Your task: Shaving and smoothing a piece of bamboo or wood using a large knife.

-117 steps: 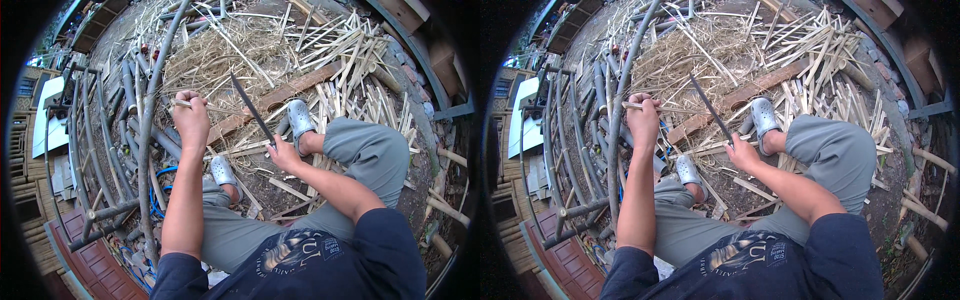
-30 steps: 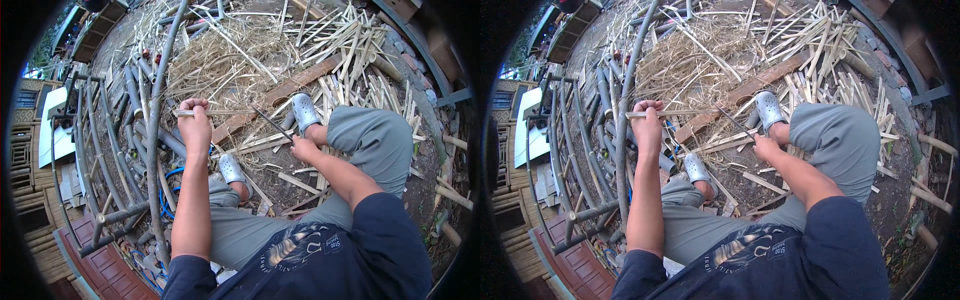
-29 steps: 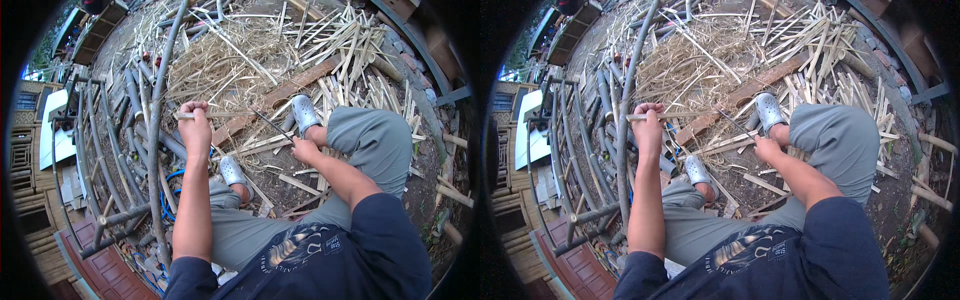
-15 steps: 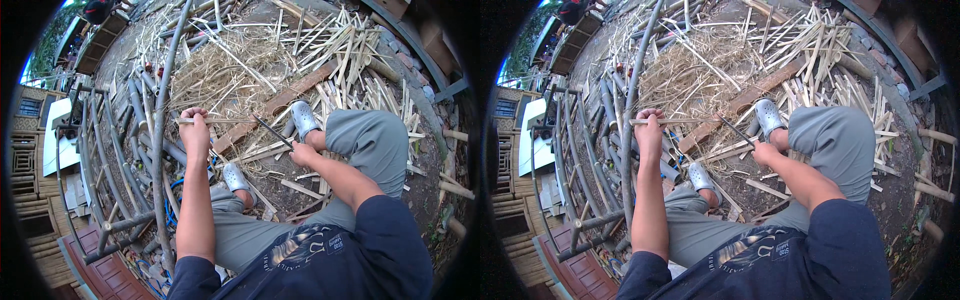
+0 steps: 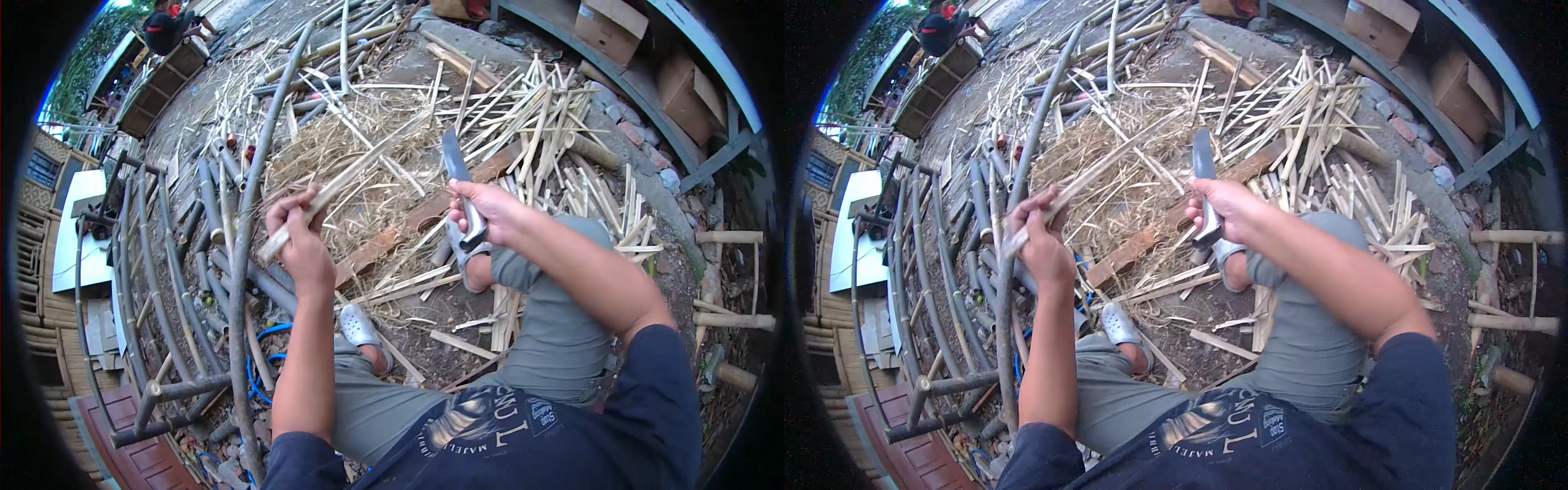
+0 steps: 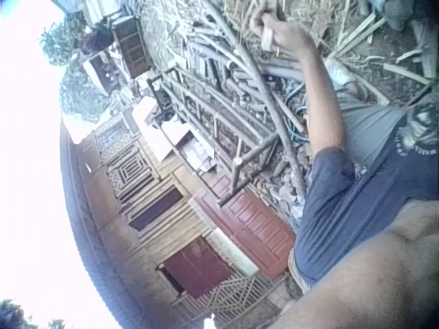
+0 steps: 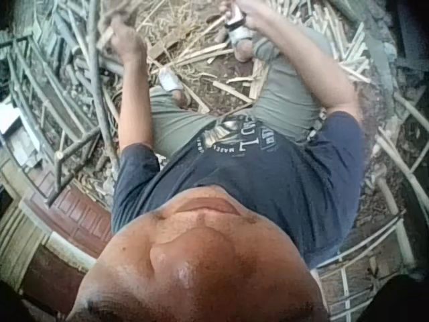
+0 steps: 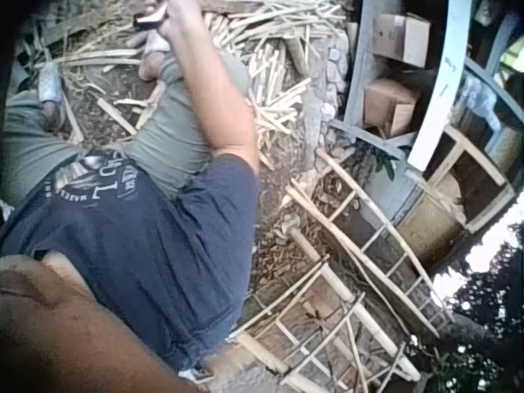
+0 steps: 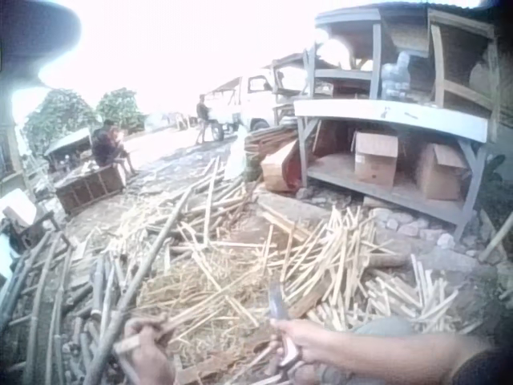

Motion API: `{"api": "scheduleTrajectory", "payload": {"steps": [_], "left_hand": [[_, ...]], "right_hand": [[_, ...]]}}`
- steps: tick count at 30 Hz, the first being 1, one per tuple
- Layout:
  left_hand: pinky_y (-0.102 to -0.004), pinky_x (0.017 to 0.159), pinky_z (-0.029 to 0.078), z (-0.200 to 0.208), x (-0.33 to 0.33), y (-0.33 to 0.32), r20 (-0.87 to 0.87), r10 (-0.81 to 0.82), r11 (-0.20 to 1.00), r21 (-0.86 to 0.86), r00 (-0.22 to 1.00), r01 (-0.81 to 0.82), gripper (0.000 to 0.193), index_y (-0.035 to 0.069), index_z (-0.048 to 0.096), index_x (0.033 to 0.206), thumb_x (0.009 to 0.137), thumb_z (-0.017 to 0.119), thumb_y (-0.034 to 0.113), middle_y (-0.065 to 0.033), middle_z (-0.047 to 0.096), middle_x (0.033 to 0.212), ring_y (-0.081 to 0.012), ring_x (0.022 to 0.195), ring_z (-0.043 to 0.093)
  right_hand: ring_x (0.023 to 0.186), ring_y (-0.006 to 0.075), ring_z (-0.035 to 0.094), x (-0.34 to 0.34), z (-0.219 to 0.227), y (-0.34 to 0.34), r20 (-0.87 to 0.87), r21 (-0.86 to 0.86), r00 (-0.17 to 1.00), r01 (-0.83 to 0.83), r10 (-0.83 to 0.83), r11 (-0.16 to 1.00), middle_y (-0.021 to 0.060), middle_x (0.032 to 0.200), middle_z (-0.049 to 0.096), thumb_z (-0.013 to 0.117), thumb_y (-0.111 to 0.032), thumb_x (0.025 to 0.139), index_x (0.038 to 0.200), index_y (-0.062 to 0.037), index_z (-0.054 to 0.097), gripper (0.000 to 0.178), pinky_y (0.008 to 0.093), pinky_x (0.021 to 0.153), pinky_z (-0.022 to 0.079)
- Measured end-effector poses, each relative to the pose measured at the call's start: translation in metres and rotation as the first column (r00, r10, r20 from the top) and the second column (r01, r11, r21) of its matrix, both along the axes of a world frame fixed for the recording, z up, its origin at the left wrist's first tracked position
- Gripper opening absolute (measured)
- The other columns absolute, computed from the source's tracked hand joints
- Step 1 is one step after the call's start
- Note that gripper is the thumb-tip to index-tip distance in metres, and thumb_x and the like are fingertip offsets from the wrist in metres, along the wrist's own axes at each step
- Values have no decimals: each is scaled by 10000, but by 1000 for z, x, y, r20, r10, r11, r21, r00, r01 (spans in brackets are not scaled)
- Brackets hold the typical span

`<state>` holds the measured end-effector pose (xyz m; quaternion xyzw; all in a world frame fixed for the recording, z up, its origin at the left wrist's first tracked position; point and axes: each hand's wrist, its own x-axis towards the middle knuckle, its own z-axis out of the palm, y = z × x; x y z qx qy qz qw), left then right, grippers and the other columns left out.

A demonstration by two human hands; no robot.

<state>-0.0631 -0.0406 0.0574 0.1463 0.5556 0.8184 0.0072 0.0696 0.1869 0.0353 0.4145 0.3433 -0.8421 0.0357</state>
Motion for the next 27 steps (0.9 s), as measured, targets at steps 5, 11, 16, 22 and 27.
{"api": "scheduleTrajectory", "payload": {"steps": [5,11,16,22,27], "left_hand": [[-425,959,519,-16,65,6,-167,-91,995,-43,982,85,83,56,432,1065,997,386,68,-156,570,1115,-353,1178,559],[-504,1012,436,-37,125,12,-555,-355,920,-351,752,175,39,55,476,978,974,439,67,-185,579,1070,-401,1167,554],[-478,977,464,-60,150,9,-576,-418,899,-373,702,229,91,57,550,957,882,590,22,-191,574,1146,-417,1173,549],[-542,1037,400,-66,166,9,-484,-696,694,-643,531,323,513,151,515,1235,769,646,-16,-220,334,1417,-448,1285,409],[-498,1018,432,-63,138,7,-473,-792,580,-780,386,235,633,149,519,1218,633,633,-62,-207,407,1339,-425,1191,484]], "right_hand": [[872,244,638,-5,-14,-28,-158,-100,948,263,-276,960,149,1014,557,564,-180,955,1158,6,411,315,294,570,557],[765,198,638,7,-35,-8,-235,-245,949,150,-209,958,136,952,611,544,-156,950,1077,10,476,220,261,522,525],[509,133,592,20,-12,-13,-199,-318,970,75,-143,945,127,845,685,546,-209,940,953,-9,585,204,208,454,519],[509,122,586,29,-18,-9,-242,-318,967,-5,-76,948,98,798,640,578,-173,929,982,-59,528,136,230,423,520],[559,153,593,33,-12,-15,-174,96,983,-43,59,994,133,803,608,634,-69,869,1073,-30,385,325,262,397,484]]}}
